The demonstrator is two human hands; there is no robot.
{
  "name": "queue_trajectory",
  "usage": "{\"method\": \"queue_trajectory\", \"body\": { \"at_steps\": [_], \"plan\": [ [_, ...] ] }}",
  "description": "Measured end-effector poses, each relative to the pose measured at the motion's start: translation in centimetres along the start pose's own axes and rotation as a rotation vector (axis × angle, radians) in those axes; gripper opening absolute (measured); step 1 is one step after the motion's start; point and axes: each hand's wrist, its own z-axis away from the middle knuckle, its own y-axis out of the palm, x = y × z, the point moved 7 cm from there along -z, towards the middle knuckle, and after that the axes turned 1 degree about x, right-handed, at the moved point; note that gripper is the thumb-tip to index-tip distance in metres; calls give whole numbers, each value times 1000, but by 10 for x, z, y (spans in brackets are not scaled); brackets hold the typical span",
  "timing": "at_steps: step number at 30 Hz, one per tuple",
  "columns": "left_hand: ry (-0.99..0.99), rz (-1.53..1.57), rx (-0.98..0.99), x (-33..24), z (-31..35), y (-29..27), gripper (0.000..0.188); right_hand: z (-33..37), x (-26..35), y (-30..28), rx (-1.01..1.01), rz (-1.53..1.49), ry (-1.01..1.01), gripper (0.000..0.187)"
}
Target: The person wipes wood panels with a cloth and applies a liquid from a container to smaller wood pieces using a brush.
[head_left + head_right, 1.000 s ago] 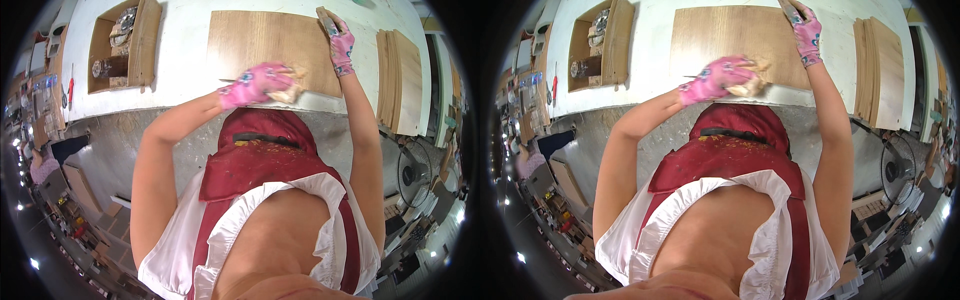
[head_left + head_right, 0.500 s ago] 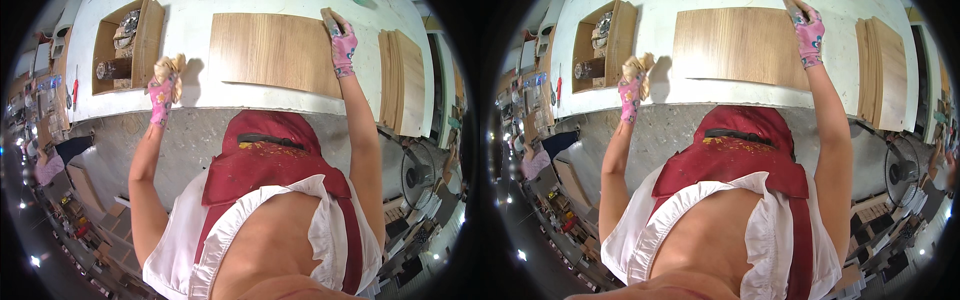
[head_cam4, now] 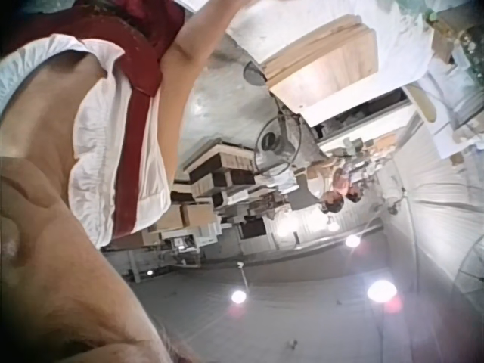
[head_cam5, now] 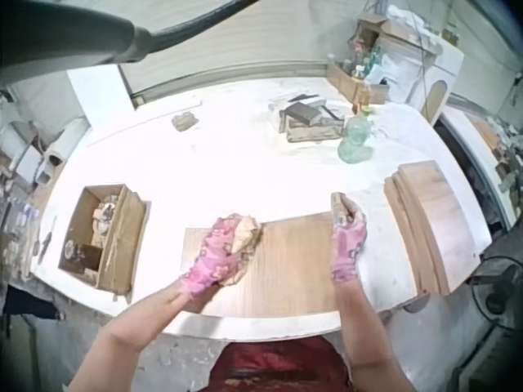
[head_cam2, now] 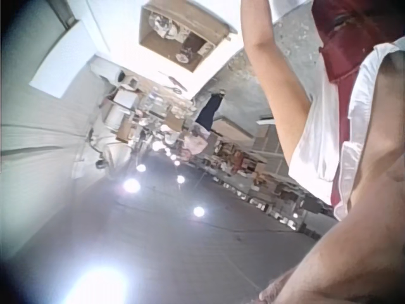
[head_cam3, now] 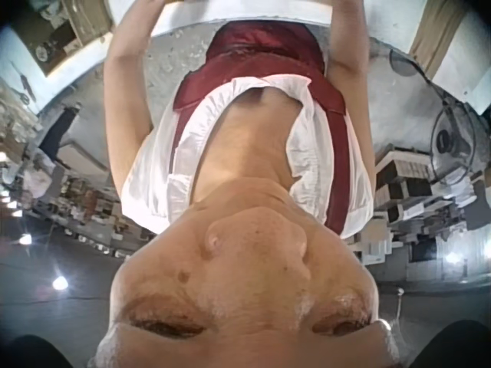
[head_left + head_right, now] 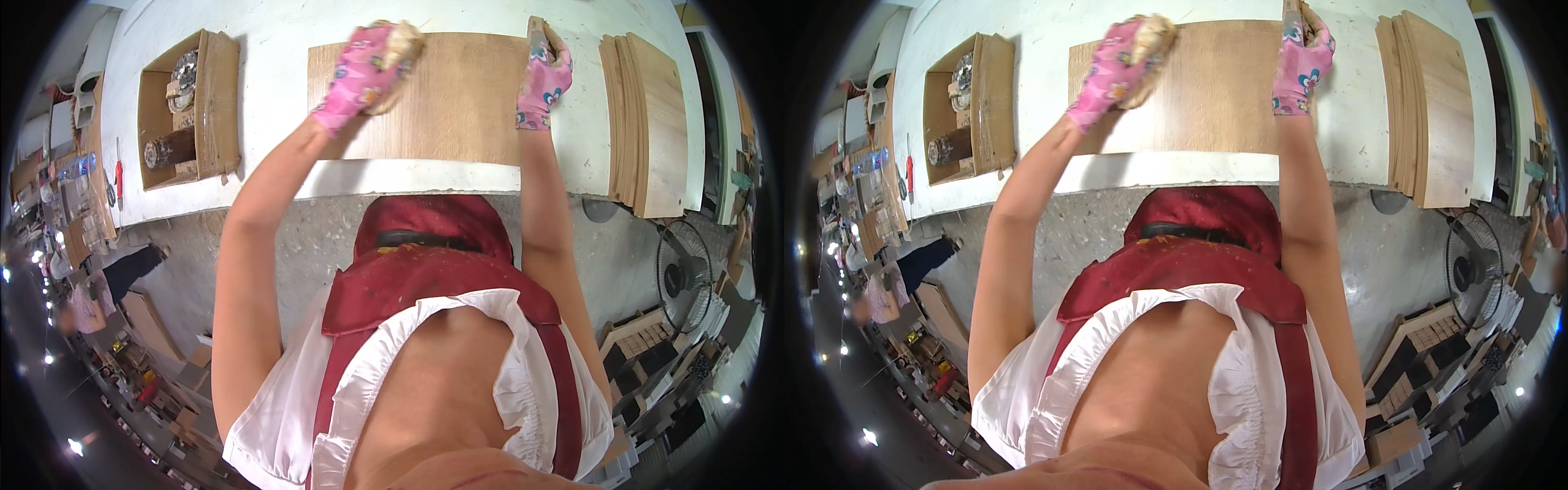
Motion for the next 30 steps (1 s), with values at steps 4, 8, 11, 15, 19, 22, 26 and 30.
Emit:
{"method": "queue_trajectory", "body": {
  "at_steps": [4, 8, 11, 15, 19, 22, 26, 30],
  "plan": [
    [280, -910, 167, -72, -23, 113, 56, -2, 4, -7, -80, -20, 11, 28],
    [154, -518, 469, -89, -14, 163, 56, -19, -10, -10, -37, -76, -58, 34],
    [178, -364, 409, -70, 7, 123, 59, -20, -9, 13, 9, -12, -78, 37],
    [229, -634, 78, -69, 16, -11, 63, -13, -4, 30, 160, 19, -165, 36],
    [-68, -678, -586, -36, 90, -80, 55, -20, -34, 3, 175, -57, 22, 38],
    [-334, 392, -650, -51, 96, -55, 32, -29, -36, 11, 236, -208, 164, 42],
    [-284, 441, -770, -40, 100, -60, 18, -51, -46, 31, 503, -223, 25, 39],
    [-190, 639, -933, -57, 82, -74, 23, -96, -105, 32, 507, -397, 324, 42]
  ]
}}
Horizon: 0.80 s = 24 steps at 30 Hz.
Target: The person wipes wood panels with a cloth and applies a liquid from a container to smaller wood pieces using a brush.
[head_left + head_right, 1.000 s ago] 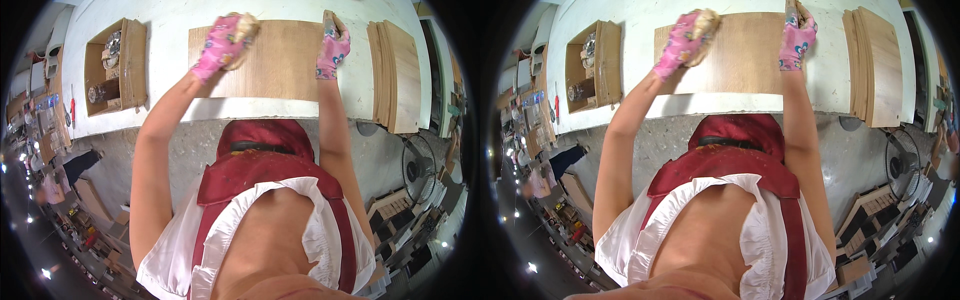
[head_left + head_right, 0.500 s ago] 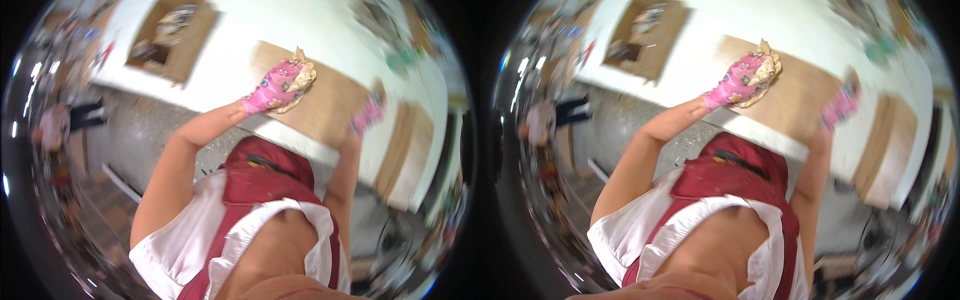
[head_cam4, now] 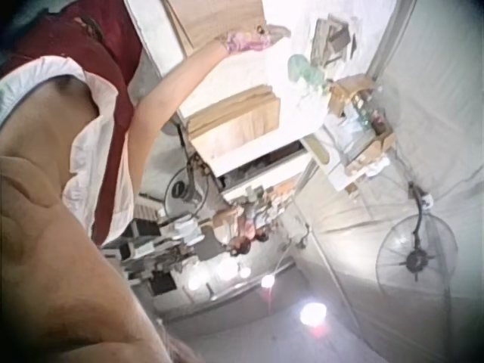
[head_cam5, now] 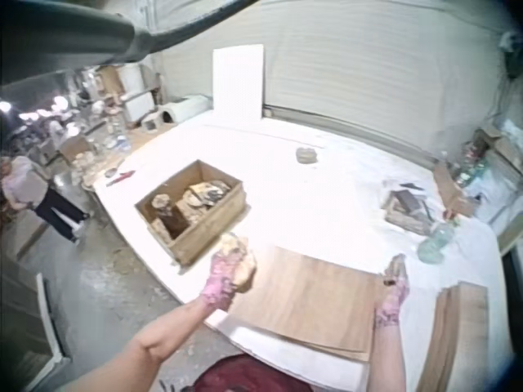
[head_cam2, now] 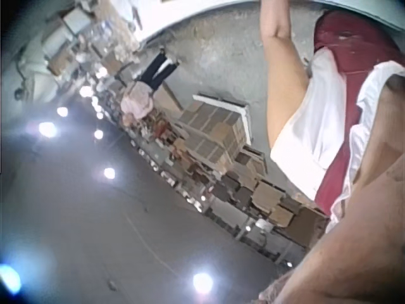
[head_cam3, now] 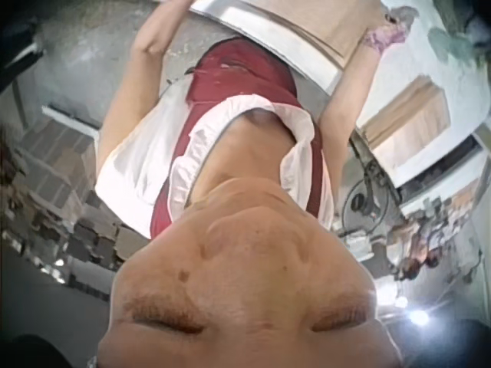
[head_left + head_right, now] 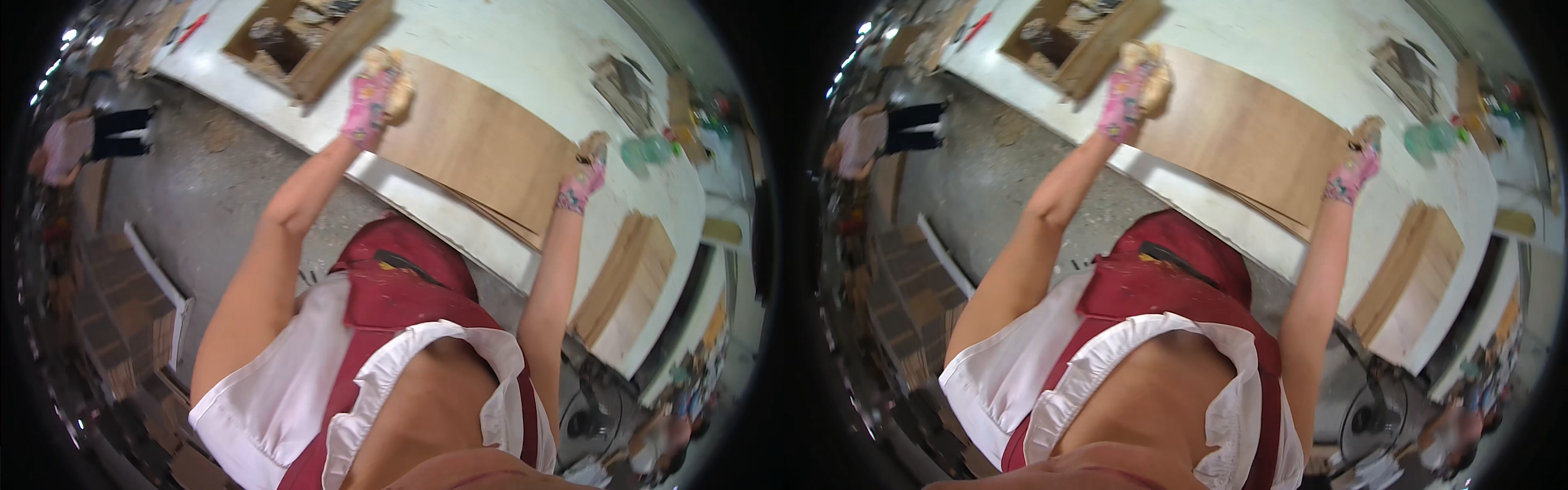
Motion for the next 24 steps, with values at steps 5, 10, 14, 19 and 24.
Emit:
{"method": "queue_trajectory", "body": {
  "at_steps": [5, 10, 14, 19, 24],
  "plan": [
    [295, -10, -51, -73, -12, 5, 24, 14, 92, 66, 66, -439, 40, 48],
    [-290, 822, 120, -41, -3, 29, 28, 57, 146, 58, 88, -416, -37, 53],
    [-575, 922, 559, -13, 8, -5, 26, 136, 138, 65, 131, -437, -36, 54],
    [-55, 51, 113, -8, 15, -89, 27, 180, 97, 41, 99, -231, -66, 54],
    [152, -534, 171, -18, 36, -67, 30, 183, 79, 33, 21, 348, -154, 50]
  ]
}}
